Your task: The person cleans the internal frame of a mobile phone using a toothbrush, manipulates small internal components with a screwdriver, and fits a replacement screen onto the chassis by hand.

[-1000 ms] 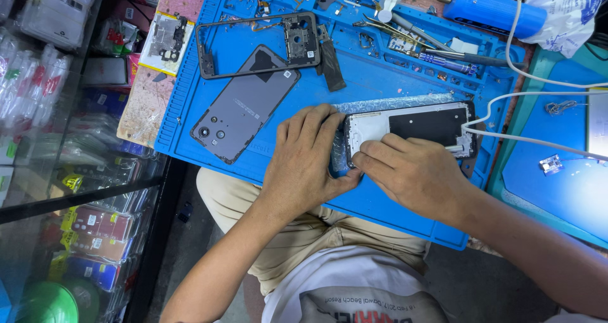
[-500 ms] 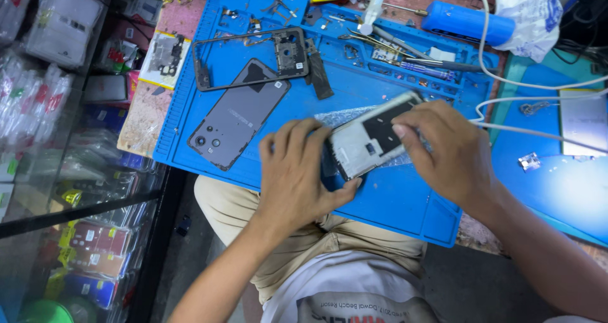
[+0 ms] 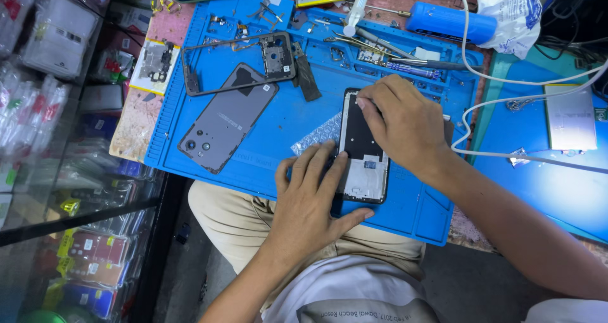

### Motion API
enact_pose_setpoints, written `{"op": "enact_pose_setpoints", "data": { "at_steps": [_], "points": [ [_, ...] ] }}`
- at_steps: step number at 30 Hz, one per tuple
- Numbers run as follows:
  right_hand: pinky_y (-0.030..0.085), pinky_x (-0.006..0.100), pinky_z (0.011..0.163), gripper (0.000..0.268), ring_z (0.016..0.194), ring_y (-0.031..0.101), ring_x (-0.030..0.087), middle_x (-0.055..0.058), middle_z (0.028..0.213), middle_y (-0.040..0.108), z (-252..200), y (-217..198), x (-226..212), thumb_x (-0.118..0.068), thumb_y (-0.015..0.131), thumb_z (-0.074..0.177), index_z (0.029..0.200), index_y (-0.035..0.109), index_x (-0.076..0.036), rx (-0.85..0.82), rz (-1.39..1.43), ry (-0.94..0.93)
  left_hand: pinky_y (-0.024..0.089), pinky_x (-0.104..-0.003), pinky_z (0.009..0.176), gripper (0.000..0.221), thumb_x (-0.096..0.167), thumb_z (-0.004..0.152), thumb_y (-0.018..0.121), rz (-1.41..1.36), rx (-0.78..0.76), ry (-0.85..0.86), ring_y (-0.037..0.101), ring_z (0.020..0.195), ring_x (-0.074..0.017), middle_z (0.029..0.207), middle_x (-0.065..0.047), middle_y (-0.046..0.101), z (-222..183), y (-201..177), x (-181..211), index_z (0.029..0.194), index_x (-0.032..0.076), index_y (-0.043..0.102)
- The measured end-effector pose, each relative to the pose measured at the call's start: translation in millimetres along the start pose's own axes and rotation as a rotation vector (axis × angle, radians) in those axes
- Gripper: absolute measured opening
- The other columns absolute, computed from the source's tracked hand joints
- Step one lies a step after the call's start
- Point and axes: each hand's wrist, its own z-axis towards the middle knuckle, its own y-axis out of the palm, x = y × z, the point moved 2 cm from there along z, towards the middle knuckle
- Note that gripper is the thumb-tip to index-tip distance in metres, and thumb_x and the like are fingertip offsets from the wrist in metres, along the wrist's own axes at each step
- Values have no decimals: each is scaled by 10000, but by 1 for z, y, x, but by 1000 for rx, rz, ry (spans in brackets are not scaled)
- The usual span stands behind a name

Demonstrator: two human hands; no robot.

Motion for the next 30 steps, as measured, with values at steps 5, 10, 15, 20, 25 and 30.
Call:
{"op": "enact_pose_setpoints", "data": {
  "at_steps": [5,10,15,20,25,30],
  "points": [
    [556,380,660,78,887,698,253,58,976,657,4,12,-1,-140,740,983,1031,703,-90,49,-71,16,234,-550,1150,766,541,797,795,14,-53,27,504,1350,-297,1424,-164,575,7,0,-2,1310,-6,640],
    [558,361,655,96,889,699,240,60,995,654,3,15,-1,-111,748,971,1042,698,-69,64,-65,-8,240,-552,1139,770,535,794,801,-30,-66,41,509,1335,-289,1421,-153,574,7,1,-8,1323,1,637],
    [560,360,662,97,897,700,235,53,1001,655,4,15,-4,-117,747,974,1052,702,-79,58,-99,-15,269,-540,1123,748,519,812,799,-54,-78,65,511,1337,-293,1441,-154,564,7,0,-13,1338,13,638],
    [559,360,654,98,902,699,228,44,1018,662,8,12,-7,-139,741,975,1051,707,-88,7,-147,-50,299,-504,1121,729,479,819,810,-154,-109,39,502,1375,-294,1471,-141,572,9,-4,-18,1352,20,620],
    [558,337,623,83,892,701,204,47,1008,660,8,10,-9,-132,726,1004,1040,701,-60,-98,-126,-85,295,-506,1079,878,422,783,842,-173,-122,-7,494,1339,-291,1450,-145,593,10,-4,-14,1470,9,484],
    [562,345,642,90,907,698,212,41,1023,667,-5,6,-16,-138,724,970,1032,699,-77,-86,-83,-118,283,-535,1096,1079,433,773,870,-190,-164,-58,497,1318,-298,1372,-148,602,6,2,-16,1550,-55,301]
  ]
}}
